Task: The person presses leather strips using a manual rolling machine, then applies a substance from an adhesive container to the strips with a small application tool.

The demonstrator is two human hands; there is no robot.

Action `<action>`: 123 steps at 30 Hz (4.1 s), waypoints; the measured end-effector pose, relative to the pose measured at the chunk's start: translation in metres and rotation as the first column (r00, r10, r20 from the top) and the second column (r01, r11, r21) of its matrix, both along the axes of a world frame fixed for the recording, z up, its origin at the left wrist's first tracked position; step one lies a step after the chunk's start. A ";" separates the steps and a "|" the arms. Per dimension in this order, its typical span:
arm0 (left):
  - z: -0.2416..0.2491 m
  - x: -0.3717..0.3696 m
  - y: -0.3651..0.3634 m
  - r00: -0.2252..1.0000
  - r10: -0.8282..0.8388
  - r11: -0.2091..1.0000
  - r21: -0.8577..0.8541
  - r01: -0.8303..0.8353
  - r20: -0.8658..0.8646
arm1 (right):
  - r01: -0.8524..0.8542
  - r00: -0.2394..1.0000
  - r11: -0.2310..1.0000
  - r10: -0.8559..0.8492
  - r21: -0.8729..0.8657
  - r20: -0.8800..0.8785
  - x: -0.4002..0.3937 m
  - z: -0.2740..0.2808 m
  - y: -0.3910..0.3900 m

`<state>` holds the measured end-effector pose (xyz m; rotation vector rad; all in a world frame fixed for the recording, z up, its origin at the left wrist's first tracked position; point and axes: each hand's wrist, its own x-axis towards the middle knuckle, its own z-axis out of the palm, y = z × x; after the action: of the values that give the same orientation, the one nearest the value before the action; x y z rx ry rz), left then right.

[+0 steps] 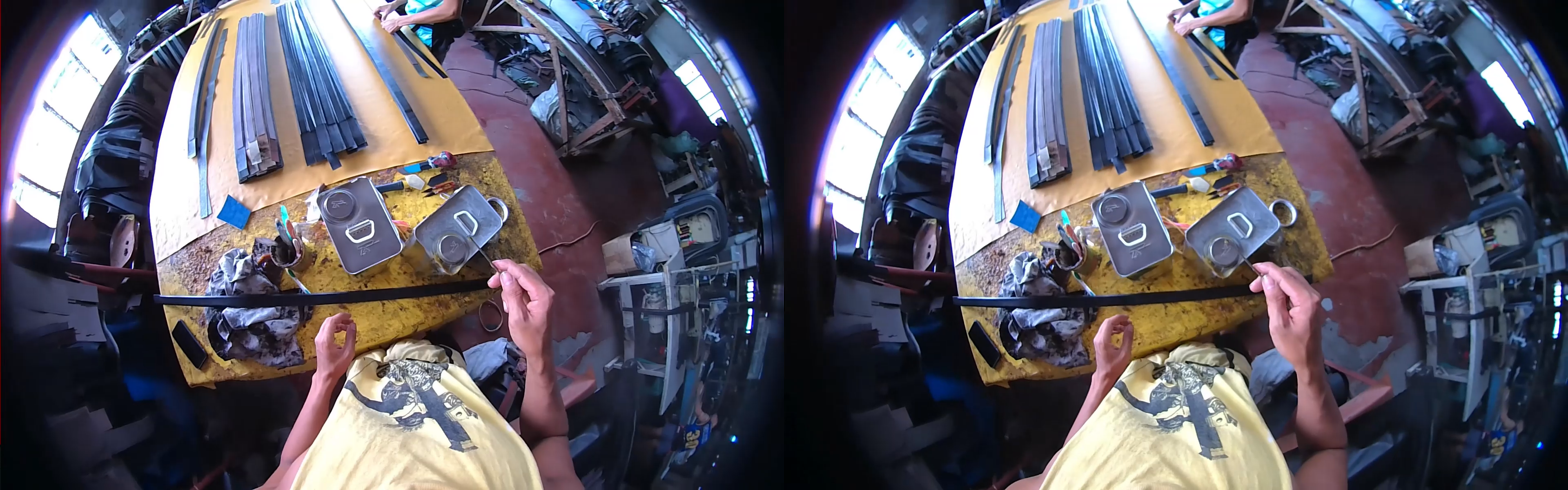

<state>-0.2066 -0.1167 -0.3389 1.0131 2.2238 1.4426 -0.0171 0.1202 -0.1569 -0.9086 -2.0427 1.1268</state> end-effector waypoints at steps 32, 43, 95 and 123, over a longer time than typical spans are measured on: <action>0.105 0.133 0.249 0.695 -0.697 0.716 -0.118 0.688 -0.179 | 0.395 0.776 0.836 -0.526 -0.381 -0.348 0.219 -0.016 0.057; 0.234 0.049 0.152 0.742 -0.626 0.746 0.093 0.659 -0.240 | 0.091 0.806 0.991 -0.015 0.100 -0.591 0.077 0.081 0.038; 0.209 -0.006 0.178 0.474 -0.567 0.758 0.652 -0.020 0.674 | -0.316 0.920 0.503 -0.046 0.804 0.390 -0.050 0.142 0.018; 0.206 -0.001 0.182 0.315 -0.560 0.786 0.611 -0.090 0.766 | -0.451 0.859 0.260 -0.136 0.854 0.494 -0.064 0.161 0.025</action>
<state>-0.2071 0.0651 -0.1331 0.3526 0.7223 1.8624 -0.0811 0.1451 0.0040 -0.2667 -2.6529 -0.5378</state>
